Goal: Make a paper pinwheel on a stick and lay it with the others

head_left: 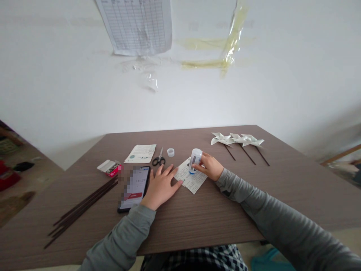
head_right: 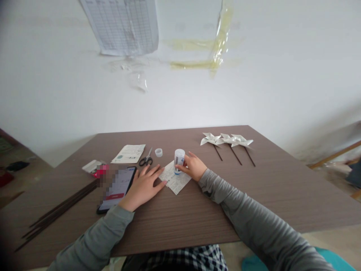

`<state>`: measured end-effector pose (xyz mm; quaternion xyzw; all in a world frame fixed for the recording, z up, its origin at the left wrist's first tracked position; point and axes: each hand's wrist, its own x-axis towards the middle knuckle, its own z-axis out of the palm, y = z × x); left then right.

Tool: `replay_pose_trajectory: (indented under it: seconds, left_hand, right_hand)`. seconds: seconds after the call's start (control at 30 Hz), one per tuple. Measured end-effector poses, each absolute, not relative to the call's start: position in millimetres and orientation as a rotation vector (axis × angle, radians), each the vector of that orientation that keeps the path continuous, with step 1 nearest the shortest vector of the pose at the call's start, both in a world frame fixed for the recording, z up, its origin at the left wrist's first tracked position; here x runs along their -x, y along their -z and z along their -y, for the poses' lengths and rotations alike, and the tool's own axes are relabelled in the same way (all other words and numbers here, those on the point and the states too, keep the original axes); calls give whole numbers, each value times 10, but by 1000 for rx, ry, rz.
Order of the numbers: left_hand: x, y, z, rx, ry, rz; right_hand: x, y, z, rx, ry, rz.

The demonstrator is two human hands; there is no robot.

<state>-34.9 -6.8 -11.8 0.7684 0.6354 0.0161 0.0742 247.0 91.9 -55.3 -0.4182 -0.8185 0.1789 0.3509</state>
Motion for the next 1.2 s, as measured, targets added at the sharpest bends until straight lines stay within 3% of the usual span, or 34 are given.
replay_pose_trajectory:
  seconds: [0.6, 0.93, 1.2]
  left_hand:
    - [397, 181, 53, -2317, -85, -1966]
    - [445, 199, 40, -2308, -115, -1934]
    - [447, 193, 51, -2292, -92, -1944]
  right_hand:
    - [-2532, 650, -1002, 1069, -497, 1950]
    - [-2555, 695, -1176, 840, -981, 1494]
    - [-2707, 677, -1222, 897, -855, 1594]
